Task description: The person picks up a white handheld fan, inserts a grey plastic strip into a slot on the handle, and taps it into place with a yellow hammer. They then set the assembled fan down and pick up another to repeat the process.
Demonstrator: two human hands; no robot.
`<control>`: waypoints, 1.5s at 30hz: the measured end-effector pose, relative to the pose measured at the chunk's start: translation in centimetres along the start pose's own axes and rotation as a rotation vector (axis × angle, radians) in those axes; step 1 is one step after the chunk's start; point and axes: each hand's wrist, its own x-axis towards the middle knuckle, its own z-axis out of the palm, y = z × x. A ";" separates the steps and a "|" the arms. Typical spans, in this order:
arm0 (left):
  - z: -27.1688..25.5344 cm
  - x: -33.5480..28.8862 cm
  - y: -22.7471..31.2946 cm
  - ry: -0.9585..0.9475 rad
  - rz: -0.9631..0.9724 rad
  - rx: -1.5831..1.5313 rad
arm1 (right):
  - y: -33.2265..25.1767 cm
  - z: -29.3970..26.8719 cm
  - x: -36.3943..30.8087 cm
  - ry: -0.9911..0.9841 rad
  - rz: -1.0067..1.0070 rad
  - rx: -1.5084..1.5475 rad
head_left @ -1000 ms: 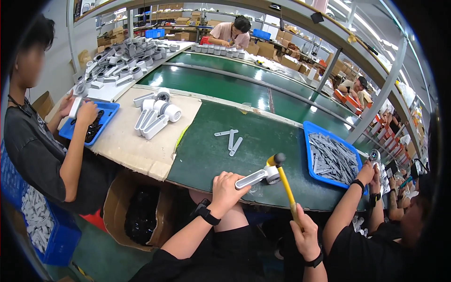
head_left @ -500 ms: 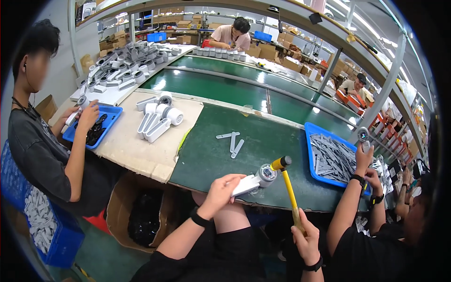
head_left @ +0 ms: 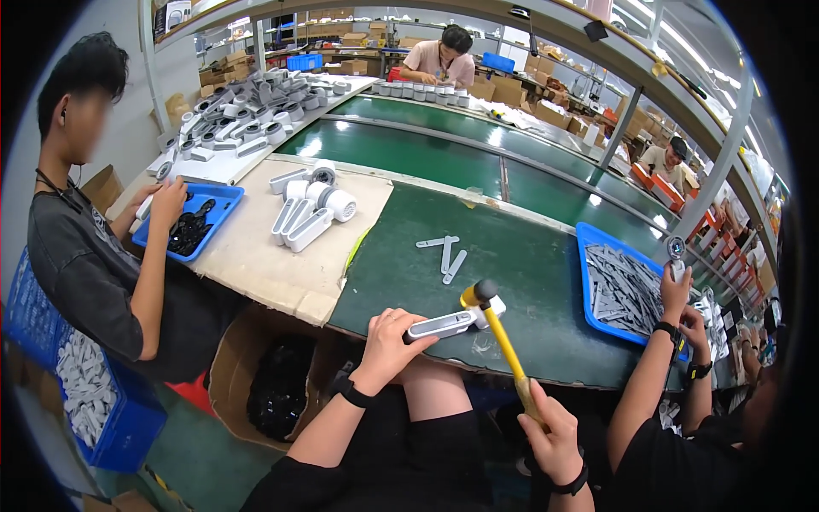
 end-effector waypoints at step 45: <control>1.0 1.3 1.7 -0.172 0.009 0.118 | 3.1 1.9 -0.1 0.024 0.045 -0.142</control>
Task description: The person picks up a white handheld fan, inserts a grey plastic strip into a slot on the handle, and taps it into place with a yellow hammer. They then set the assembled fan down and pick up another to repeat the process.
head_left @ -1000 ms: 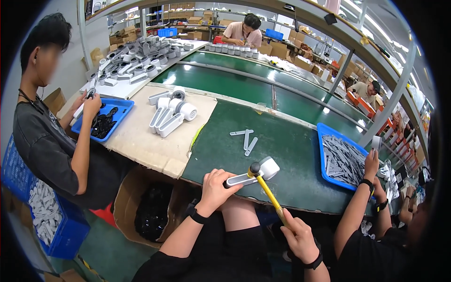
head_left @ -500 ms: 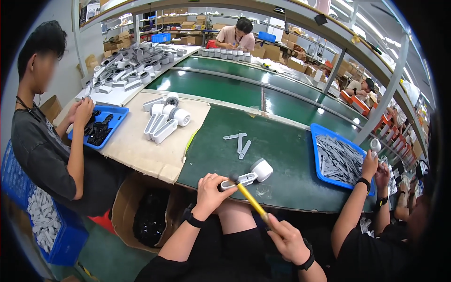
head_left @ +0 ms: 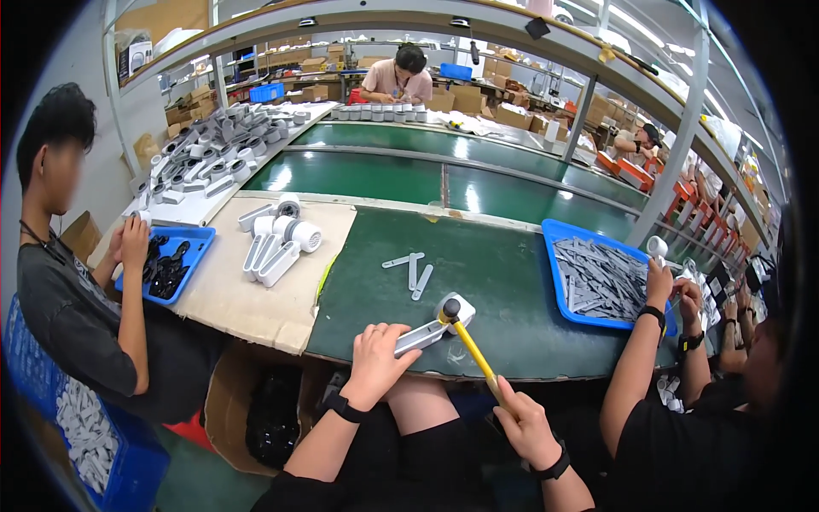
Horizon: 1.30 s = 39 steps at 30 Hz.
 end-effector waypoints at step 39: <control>-0.4 0.5 -4.4 0.282 0.073 0.203 | 5.2 2.8 -1.4 -0.344 0.009 0.871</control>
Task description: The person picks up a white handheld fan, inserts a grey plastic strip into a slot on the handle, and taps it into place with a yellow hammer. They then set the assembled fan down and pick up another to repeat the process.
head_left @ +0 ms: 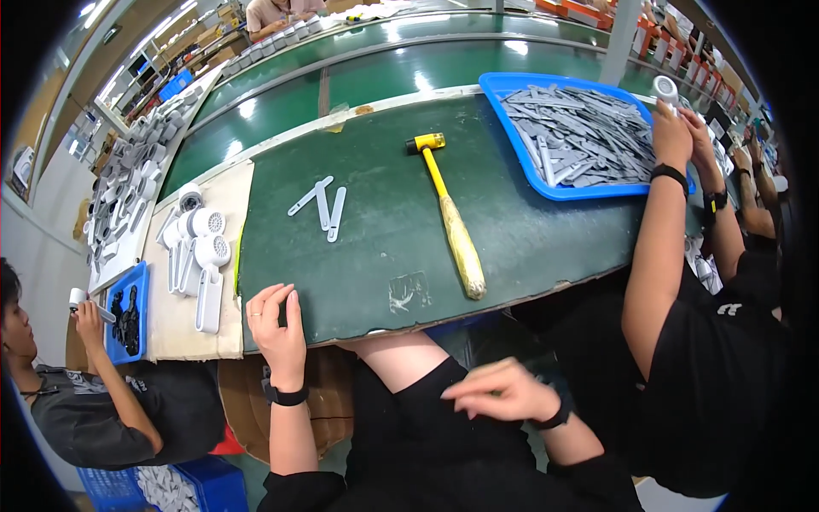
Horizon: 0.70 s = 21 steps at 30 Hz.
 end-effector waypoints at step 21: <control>-0.3 0.1 0.6 0.038 0.082 0.031 | 5.7 -47.4 -0.7 1.349 -0.024 -0.273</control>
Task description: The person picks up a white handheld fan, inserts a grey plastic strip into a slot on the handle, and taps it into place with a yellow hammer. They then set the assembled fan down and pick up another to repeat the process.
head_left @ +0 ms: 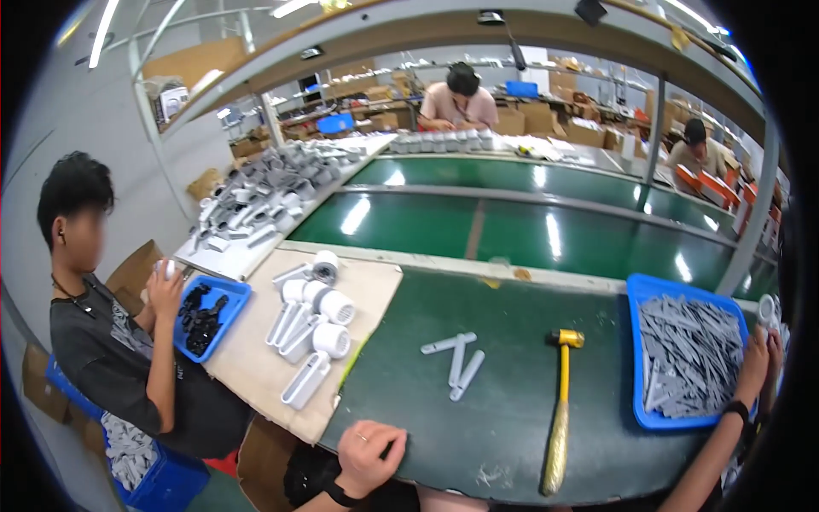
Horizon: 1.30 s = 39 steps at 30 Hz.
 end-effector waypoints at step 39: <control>-3.1 -1.7 6.0 -0.232 -0.115 -0.763 | -21.0 16.4 -45.6 -0.887 0.672 0.542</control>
